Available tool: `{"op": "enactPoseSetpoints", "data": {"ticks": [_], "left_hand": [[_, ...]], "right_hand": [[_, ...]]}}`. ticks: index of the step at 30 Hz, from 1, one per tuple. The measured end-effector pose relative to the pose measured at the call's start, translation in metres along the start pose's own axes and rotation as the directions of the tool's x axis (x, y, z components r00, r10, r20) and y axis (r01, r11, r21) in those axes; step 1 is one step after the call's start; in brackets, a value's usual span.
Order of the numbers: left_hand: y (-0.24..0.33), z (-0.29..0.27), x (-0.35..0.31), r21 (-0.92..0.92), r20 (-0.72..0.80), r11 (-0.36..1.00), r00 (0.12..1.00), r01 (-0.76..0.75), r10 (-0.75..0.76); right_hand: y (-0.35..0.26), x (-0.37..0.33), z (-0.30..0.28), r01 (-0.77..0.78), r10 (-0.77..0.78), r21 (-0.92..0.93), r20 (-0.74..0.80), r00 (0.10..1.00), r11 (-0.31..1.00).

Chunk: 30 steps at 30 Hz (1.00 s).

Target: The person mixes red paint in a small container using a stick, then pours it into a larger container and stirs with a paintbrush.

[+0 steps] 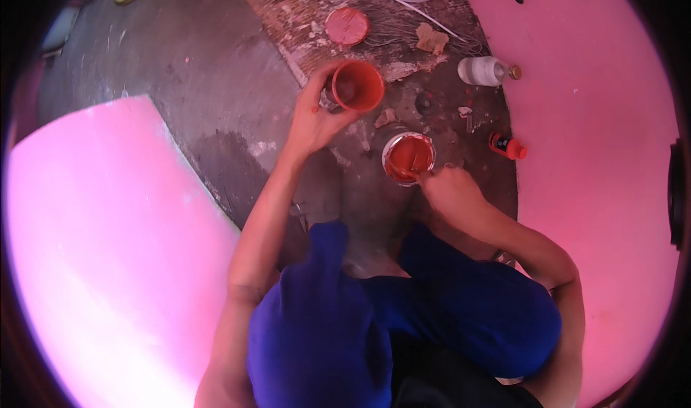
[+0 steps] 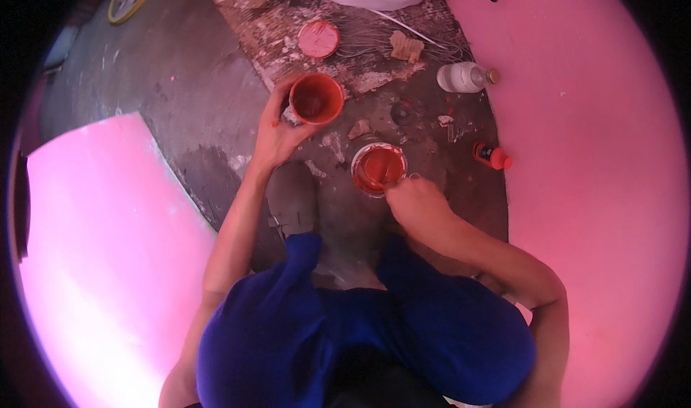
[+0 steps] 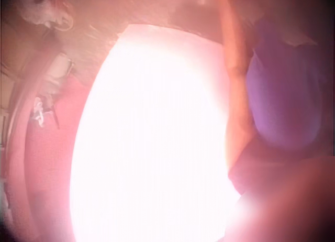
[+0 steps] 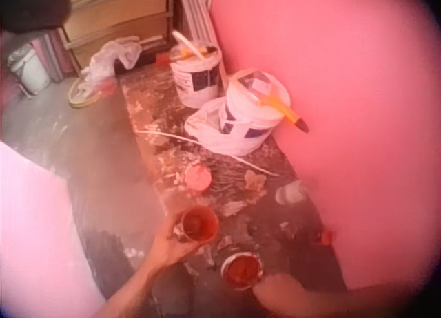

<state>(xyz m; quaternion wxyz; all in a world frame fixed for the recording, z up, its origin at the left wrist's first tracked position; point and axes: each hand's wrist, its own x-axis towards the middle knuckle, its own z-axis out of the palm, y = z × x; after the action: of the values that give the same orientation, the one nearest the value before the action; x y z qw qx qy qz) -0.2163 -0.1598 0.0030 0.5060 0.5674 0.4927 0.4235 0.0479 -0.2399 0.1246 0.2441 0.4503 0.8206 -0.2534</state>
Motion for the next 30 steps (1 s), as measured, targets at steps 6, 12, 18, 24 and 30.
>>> {"op": "enactPoseSetpoints", "data": {"ticks": [6, 12, 18, 24, 30], "left_hand": [[0.018, -0.023, -0.026, 0.015, -0.105, 0.999, 0.994, 0.04, -0.039], [0.045, -0.037, -0.06, -0.021, -0.244, 0.994, 0.963, 0.11, -0.112], [0.028, -0.03, -0.104, -0.083, -0.356, 0.992, 0.927, 0.096, -0.119], [0.022, -0.018, -0.109, -0.089, -0.38, 0.996, 0.924, 0.01, -0.043], [0.021, -0.024, -0.101, -0.054, -0.312, 0.998, 0.949, 0.031, -0.046]], "right_hand": [[0.011, 0.004, 0.01, -0.016, 0.005, -0.124, -0.091, 0.996, 0.992], [0.012, 0.014, -0.003, 0.12, -0.124, -0.061, -0.077, 0.989, 0.991], [0.004, 0.008, -0.007, 0.233, -0.236, -0.069, -0.042, 0.971, 0.97], [0.009, 0.005, -0.014, 0.227, -0.218, -0.121, 0.081, 0.973, 0.966], [0.025, 0.012, -0.003, 0.154, -0.191, -0.251, -0.134, 0.972, 0.956]]}}
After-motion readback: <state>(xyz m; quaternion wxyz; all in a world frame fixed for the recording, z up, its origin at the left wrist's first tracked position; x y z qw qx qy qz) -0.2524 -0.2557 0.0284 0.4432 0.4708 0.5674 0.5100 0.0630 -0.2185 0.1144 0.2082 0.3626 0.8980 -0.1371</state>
